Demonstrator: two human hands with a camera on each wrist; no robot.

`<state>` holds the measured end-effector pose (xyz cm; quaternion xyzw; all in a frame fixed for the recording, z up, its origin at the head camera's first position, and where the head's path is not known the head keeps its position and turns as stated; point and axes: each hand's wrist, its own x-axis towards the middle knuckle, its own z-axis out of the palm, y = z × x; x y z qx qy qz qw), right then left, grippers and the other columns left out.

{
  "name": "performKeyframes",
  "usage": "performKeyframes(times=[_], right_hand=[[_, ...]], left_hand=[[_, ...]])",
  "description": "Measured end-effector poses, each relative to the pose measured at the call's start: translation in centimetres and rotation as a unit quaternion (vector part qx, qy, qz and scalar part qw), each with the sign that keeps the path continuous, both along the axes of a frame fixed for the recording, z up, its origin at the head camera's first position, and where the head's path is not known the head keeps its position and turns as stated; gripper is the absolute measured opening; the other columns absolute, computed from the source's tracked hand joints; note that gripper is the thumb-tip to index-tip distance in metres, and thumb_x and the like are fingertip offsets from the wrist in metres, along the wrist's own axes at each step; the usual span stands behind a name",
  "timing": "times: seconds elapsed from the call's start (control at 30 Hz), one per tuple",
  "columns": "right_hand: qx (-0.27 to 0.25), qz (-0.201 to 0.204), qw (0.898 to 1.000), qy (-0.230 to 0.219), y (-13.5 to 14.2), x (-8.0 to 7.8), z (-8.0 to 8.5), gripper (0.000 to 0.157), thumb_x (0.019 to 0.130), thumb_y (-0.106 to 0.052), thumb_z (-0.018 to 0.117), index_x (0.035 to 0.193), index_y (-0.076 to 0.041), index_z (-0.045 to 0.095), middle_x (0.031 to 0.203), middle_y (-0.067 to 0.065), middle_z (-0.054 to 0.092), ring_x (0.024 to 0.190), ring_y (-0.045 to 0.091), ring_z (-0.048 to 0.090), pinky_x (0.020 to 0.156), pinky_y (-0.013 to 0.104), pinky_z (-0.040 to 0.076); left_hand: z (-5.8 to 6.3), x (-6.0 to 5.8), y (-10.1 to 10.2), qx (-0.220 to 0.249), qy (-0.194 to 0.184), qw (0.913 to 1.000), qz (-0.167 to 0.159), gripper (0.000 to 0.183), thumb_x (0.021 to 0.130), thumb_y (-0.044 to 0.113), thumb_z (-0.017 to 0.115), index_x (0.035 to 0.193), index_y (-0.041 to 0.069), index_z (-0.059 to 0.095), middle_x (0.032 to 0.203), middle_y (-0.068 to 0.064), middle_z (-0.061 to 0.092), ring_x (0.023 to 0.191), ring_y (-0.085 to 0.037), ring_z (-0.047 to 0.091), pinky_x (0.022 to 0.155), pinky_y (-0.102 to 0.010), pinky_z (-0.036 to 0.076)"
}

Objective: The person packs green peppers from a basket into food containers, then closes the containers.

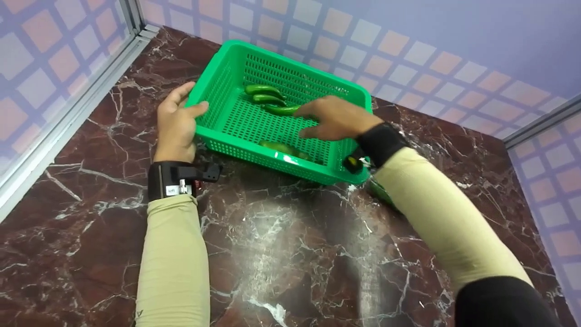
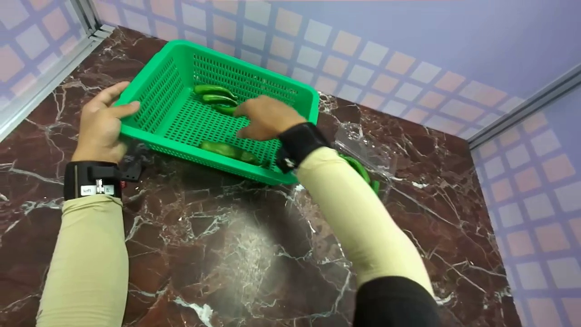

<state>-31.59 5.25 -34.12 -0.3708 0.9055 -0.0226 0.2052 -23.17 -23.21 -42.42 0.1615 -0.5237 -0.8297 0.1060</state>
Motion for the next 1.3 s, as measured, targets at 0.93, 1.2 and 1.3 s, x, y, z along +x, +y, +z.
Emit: performKeyframes(times=[0.93, 1.2, 1.3], right_hand=[[-0.005, 0.187, 0.982, -0.009, -5.7, -1.1, -5.3, 0.018, 0.103, -0.012, 0.06, 0.091, -0.004, 0.071, 0.077, 0.004, 0.057, 0.066, 0.018, 0.047, 0.064, 0.032, 0.04], [-0.003, 0.176, 0.984, -0.018, -5.6, -1.1, -5.3, 0.02, 0.099, -0.007, 0.061, 0.079, -0.008, 0.063, 0.072, -0.001, 0.046, 0.062, 0.016, 0.039, 0.06, 0.03, 0.031], [0.003, 0.162, 0.987, -0.021, -5.5, -1.2, -5.1, 0.021, 0.095, -0.005, 0.064, 0.076, -0.011, 0.058, 0.072, -0.002, 0.042, 0.063, 0.016, 0.036, 0.059, 0.03, 0.029]], left_hand=[[-0.1, -0.3, -0.2, 0.001, 0.002, 1.0, 0.003, 0.053, 0.101, -0.003, 0.059, 0.152, 0.004, 0.048, 0.137, -0.008, 0.058, 0.115, -0.018, 0.059, 0.106, -0.034, 0.052], [-0.1, -0.3, -0.3, -0.002, 0.005, 1.0, -0.004, 0.053, 0.101, -0.002, 0.059, 0.153, 0.004, 0.048, 0.133, -0.005, 0.058, 0.115, -0.017, 0.059, 0.106, -0.034, 0.051], [-0.2, -0.3, -0.3, -0.002, 0.004, 1.0, -0.003, 0.053, 0.102, -0.002, 0.059, 0.153, 0.005, 0.048, 0.133, -0.005, 0.058, 0.115, -0.017, 0.059, 0.107, -0.034, 0.051]])
